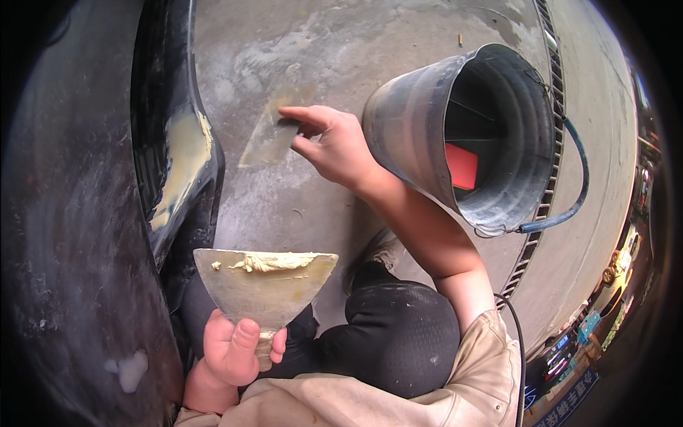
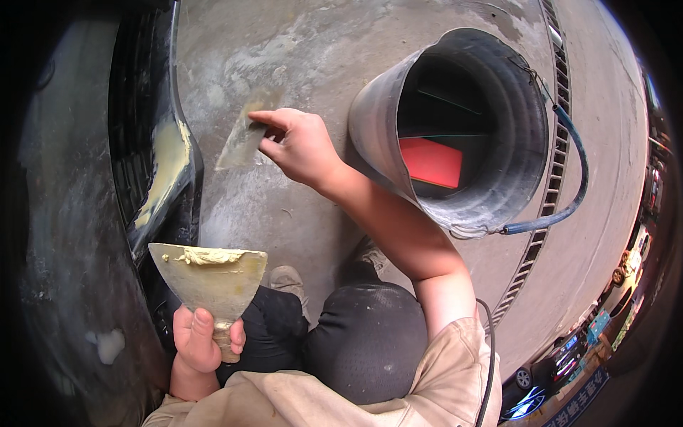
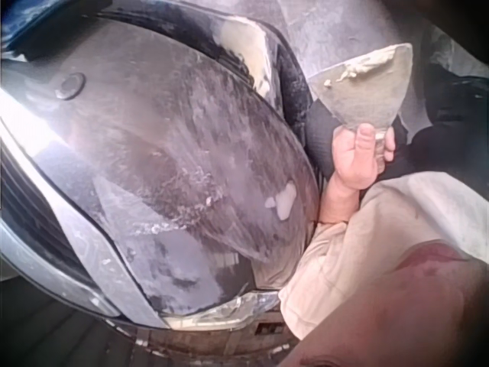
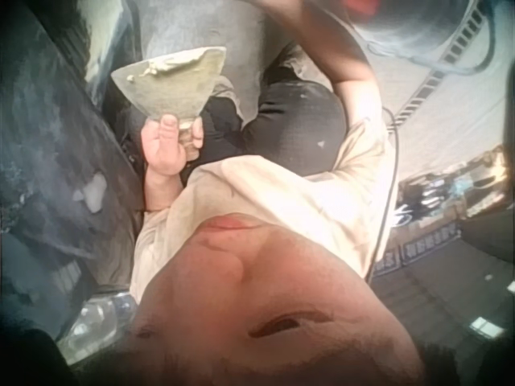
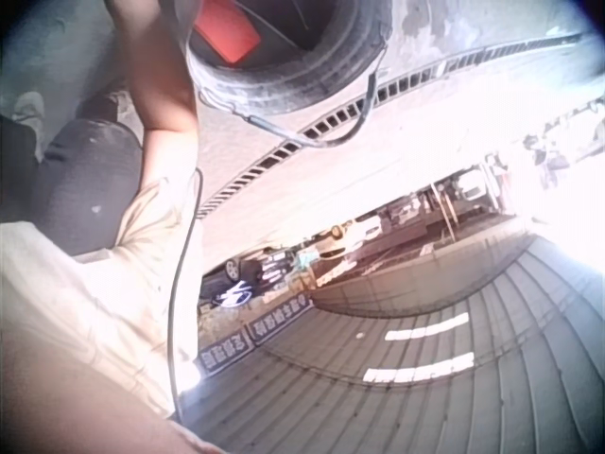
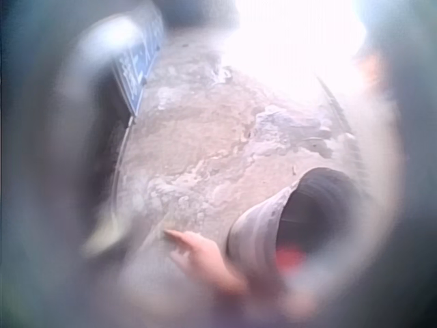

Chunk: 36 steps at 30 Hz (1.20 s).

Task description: The person applies a beige filler paste to the front bumper of a dark-colored car using a putty knife and a smaller spreader. They repeatedly scoop filler from the knife onto the spreader and smooth it into the bumper surface, working along the lower edge near the license plate.

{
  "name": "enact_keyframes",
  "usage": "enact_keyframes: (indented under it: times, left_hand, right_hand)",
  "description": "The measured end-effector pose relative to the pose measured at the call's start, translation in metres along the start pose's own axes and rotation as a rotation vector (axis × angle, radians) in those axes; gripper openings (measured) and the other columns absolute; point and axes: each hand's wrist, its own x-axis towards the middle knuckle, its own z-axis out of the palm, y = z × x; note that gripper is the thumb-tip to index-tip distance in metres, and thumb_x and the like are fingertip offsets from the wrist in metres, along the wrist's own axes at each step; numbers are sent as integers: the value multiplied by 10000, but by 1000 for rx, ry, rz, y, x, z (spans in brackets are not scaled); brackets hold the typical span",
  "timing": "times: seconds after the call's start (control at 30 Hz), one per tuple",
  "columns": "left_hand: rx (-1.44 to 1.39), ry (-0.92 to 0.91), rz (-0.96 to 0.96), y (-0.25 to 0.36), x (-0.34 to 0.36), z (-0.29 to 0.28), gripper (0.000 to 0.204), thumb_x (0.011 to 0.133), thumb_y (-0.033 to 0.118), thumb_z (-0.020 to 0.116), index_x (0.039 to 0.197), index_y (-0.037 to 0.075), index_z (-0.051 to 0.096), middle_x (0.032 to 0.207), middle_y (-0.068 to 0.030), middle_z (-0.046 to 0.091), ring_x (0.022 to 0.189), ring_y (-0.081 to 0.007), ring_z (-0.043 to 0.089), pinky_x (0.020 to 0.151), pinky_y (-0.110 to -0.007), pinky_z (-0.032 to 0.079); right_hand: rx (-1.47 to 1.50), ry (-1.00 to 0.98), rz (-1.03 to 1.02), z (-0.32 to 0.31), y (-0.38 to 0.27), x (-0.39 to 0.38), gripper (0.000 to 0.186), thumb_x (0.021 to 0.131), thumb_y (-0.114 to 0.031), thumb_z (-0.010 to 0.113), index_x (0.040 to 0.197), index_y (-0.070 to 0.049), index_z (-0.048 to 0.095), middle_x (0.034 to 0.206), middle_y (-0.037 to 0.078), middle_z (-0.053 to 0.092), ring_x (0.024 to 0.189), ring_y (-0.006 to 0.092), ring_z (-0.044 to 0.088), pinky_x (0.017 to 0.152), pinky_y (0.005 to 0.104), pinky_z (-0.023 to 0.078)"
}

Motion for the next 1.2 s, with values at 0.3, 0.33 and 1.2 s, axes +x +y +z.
enact_keyframes:
  times: [0.3, 0.33, 1.2]
  left_hand:
    - [-6, 5, -15, 2, 1, 1, 608, 1091, 487, 488, 1111, -114, 576, 692, -121, 650, 522, -155, 586, 488, -268, 487]
    - [-2, 5, -15, 3, 1, 1, 609, 1091, 489, 487, 1107, -113, 578, 692, -119, 651, 523, -154, 587, 488, -267, 486]
    - [-82, -35, 10, 3, -1, -1, 485, 1117, 348, 478, 992, -91, 643, 811, -121, 671, 638, -144, 612, 572, -266, 505]
  right_hand:
    - [-212, 346, -339, 22, -18, 18, 222, 867, -90, 745, 1073, -69, 665, 1005, 189, 685, 875, 402, 671, 765, 456, 523]
    - [-78, 285, -238, 26, -21, 20, 261, 876, -72, 727, 1124, -66, 646, 1025, 210, 693, 905, 427, 682, 774, 470, 540]
    - [-838, -41, -766, 56, -64, 28, 394, 861, -164, 643, 1234, -55, 715, 1201, 29, 661, 1127, 226, 584, 983, 432, 456]
